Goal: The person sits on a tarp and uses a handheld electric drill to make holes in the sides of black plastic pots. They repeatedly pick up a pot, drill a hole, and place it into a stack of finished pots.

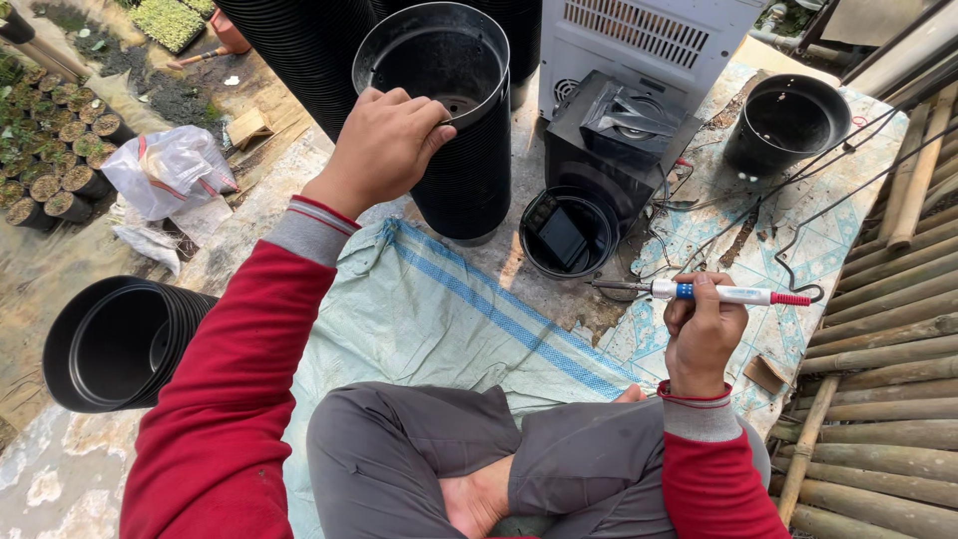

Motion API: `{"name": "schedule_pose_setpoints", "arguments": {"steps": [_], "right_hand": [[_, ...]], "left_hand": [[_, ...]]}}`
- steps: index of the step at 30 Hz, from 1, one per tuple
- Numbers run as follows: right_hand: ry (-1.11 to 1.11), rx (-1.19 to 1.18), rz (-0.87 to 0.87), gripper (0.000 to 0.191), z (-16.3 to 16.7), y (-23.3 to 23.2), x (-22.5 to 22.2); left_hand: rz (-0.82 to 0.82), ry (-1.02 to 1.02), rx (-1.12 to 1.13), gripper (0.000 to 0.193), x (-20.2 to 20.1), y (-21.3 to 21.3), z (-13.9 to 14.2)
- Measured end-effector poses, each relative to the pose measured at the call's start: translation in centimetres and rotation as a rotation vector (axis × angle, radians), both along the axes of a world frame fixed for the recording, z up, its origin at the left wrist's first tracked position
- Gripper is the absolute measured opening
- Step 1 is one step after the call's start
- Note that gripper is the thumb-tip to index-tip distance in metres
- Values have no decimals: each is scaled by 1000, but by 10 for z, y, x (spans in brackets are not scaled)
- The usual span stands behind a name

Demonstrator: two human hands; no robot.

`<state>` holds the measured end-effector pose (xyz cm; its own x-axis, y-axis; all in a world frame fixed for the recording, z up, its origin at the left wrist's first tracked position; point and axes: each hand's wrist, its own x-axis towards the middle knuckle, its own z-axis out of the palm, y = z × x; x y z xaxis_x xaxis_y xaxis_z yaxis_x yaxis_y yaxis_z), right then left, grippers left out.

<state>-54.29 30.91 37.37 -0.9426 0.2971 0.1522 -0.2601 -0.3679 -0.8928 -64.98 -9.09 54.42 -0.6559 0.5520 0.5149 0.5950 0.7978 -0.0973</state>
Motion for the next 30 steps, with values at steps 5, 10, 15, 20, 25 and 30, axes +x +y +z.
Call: {"name": "schedule_pose_setpoints", "arguments": {"steps": [5,10,15,20,25,30], "right_hand": [[-17,4,5,20,1,1,1],[-14,14,24,21,1,2,1],[-27,-22,49,22,-3,6,-1],[-86,-86,88,22,-9,9,-4],[-125,-181,163,23,-12,12,-7],[-69,-135,134,22,-6,10,-7]], "left_hand": [[-11,-8,-58,33,-11,0,-10],[60,-186,-89,28,-21,-3,-9],[-69,67,-87,25,-24,-3,-17],[-121,37,-89,24,-31,-8,-22],[-97,72,-111,22,-33,-7,-22],[-132,243,-47,22,-17,5,4]]}}
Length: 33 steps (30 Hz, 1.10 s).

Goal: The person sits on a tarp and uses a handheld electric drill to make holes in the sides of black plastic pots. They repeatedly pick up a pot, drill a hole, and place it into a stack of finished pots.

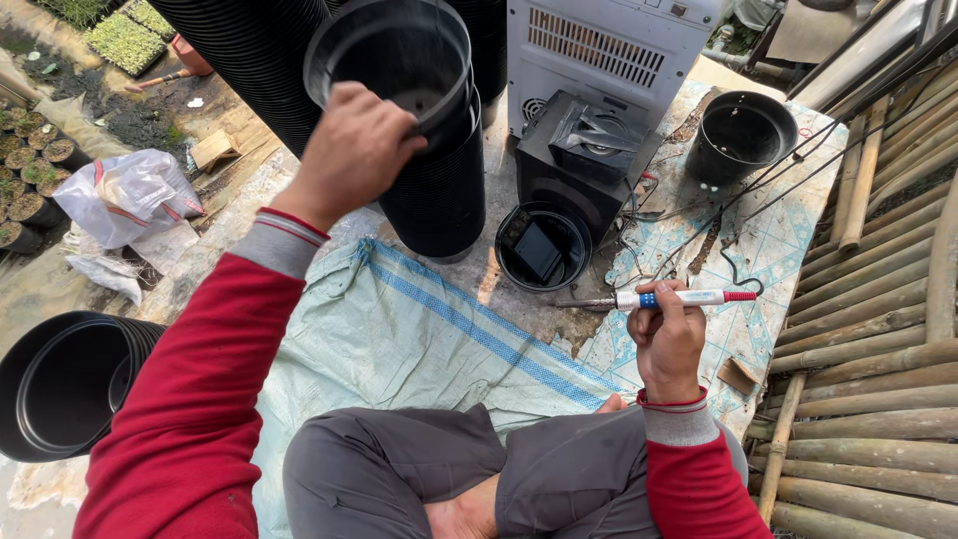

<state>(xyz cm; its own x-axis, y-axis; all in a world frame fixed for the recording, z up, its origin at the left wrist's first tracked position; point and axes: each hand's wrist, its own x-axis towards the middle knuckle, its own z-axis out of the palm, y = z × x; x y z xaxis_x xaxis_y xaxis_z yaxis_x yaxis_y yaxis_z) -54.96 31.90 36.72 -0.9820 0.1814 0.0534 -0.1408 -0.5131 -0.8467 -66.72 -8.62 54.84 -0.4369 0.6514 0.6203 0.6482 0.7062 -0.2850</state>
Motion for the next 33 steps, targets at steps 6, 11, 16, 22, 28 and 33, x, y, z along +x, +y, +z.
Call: {"name": "schedule_pose_setpoints", "arguments": {"steps": [6,11,16,22,28,33], "right_hand": [[261,206,-167,25,36,-20,26],[687,298,-484,40,57,-52,59],[830,390,-599,46,44,-67,70],[687,347,-350,50,28,-71,66],[423,320,-112,38,26,-70,53],[261,481,-106,23,18,-70,50]], "left_hand": [[11,50,498,20,71,-3,49],[-72,-474,822,19,163,40,17],[-60,-1103,1006,51,220,105,-49],[76,-1000,976,68,221,94,-107],[8,-946,661,70,191,74,-163],[-34,-1034,689,64,172,75,-204]]}}
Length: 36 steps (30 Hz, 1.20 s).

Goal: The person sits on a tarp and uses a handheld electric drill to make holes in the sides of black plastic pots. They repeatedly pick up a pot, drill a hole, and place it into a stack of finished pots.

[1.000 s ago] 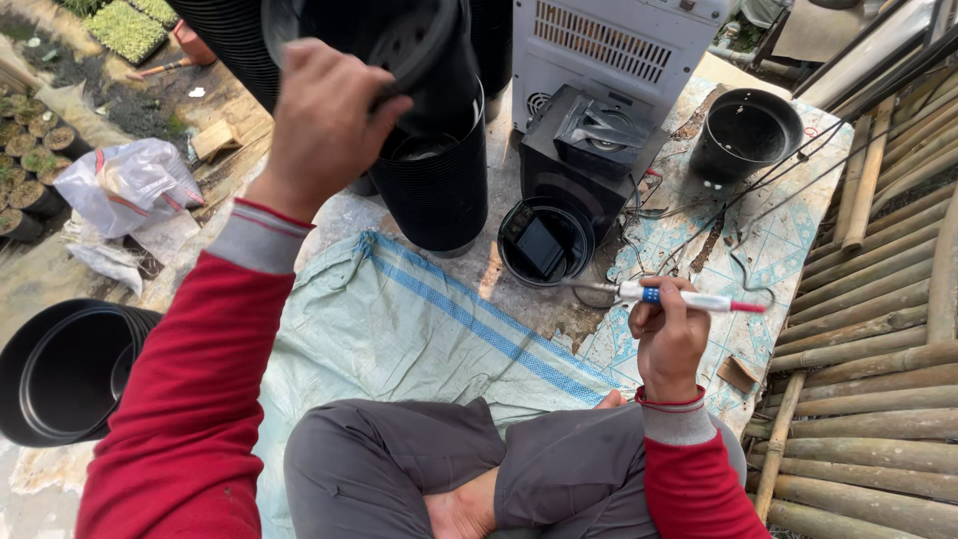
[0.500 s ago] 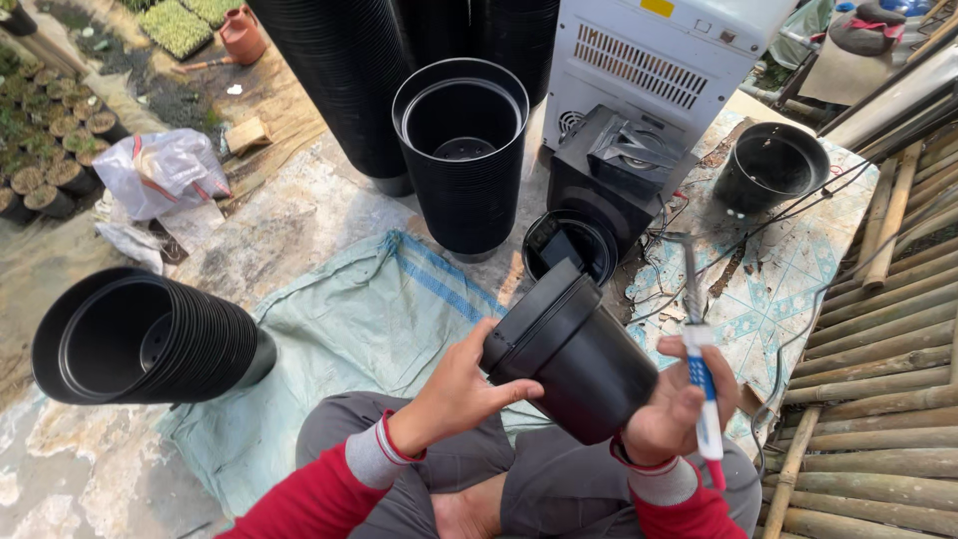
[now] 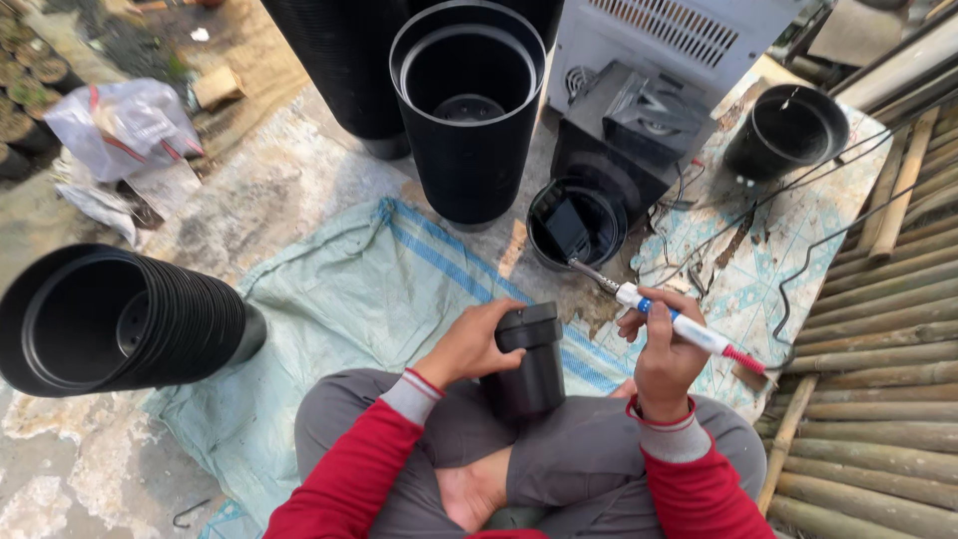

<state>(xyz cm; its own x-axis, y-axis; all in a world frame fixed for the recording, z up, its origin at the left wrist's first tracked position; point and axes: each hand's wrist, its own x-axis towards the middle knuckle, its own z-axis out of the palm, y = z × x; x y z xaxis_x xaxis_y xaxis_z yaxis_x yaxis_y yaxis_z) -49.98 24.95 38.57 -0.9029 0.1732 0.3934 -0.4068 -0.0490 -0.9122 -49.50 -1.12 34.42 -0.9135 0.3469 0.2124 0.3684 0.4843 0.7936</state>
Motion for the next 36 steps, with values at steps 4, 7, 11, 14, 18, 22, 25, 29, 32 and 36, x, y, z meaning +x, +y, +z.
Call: {"name": "schedule_pose_setpoints", "arguments": {"steps": [4,7,11,14,18,22,25,29,32,36], "right_hand": [[-84,90,-71,16,-9,-1,2],[-102,167,-64,17,-16,-3,7],[-124,242,-28,14,-22,-11,14],[-141,306,-2,13,-24,-18,17],[-113,441,28,14,-24,-23,22],[-43,535,67,15,-25,-24,20],[-41,559,64,15,-27,-26,19],[-49,561,80,16,-30,-28,18],[-69,560,84,16,-32,-28,18],[-82,559,69,16,-34,-29,17]], "left_hand": [[125,223,-77,62,3,7,-30],[211,229,-66,49,3,12,-49],[328,212,50,24,-2,17,-66],[393,267,88,16,-3,18,-73],[405,257,79,14,-1,20,-77],[397,236,64,14,-3,22,-77],[393,245,69,14,-4,21,-75],[390,231,64,15,-4,21,-75],[392,226,59,15,-3,21,-76],[395,234,47,15,-4,22,-77]]}}
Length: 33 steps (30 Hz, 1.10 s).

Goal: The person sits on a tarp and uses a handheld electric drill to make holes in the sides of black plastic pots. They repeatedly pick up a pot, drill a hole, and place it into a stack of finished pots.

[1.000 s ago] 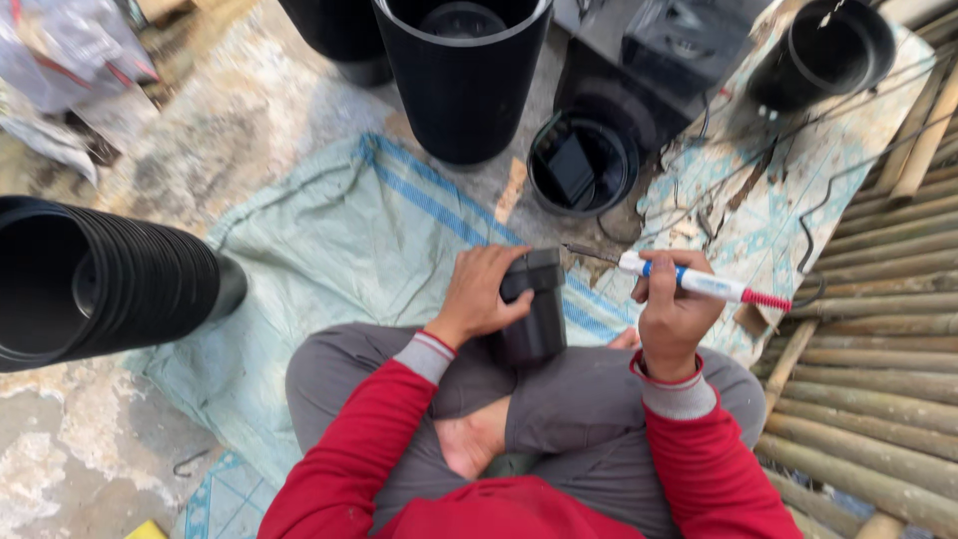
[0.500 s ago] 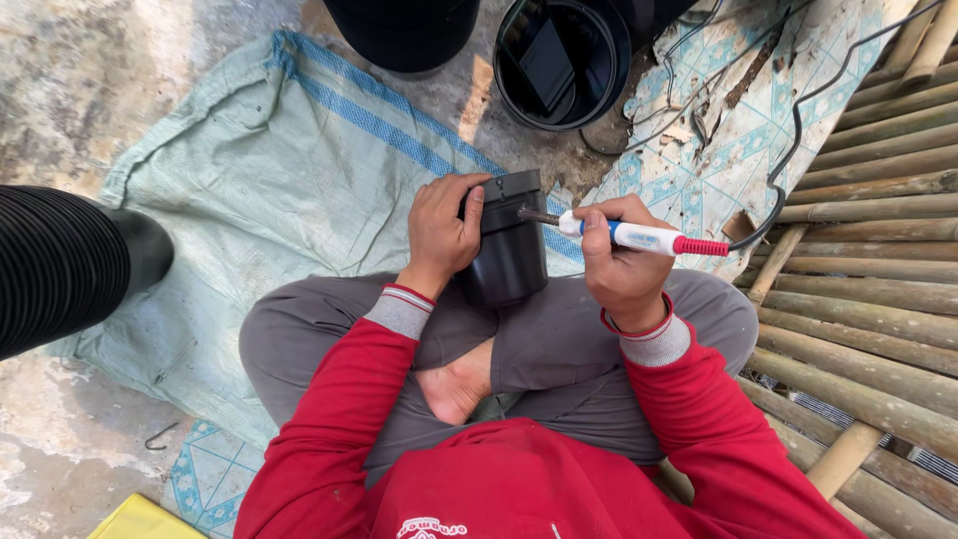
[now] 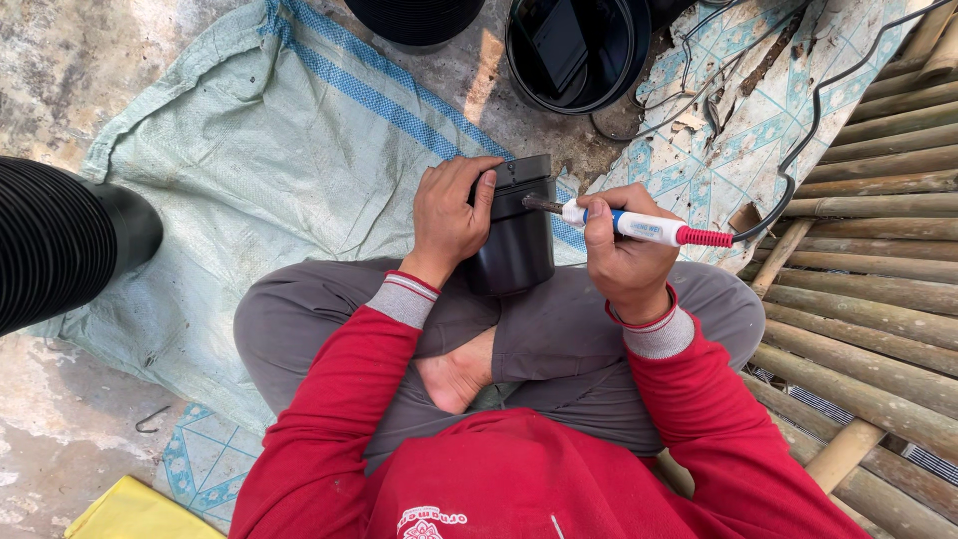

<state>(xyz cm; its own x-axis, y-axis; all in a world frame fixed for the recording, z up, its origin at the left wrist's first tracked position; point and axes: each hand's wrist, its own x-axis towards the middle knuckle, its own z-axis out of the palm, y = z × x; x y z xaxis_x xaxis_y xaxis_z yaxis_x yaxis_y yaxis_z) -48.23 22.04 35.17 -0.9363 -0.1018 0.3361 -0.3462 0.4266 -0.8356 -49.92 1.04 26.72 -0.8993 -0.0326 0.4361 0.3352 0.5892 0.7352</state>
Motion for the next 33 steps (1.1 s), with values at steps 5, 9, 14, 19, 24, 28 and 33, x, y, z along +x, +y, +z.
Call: {"name": "schedule_pose_setpoints", "arguments": {"steps": [5,9,14,19,24,28,33], "right_hand": [[4,15,-4,14,0,-1,-1],[29,26,11,12,0,-4,-3],[-2,45,12,9,-4,-8,-6],[-5,30,29,8,-9,-15,-9],[89,110,75,8,-8,-18,-11],[80,116,81,7,-6,-19,-12],[41,97,82,8,-6,-21,-13]], "left_hand": [[-18,-19,11,17,-2,0,-1],[-13,-11,9,17,-2,-1,-1],[-15,-26,-3,17,-1,0,-1],[-24,-14,-7,18,0,0,-1],[-19,-17,-4,17,-1,0,2],[-15,-21,-7,17,-1,0,4],[-25,-27,1,17,-2,1,5]]}}
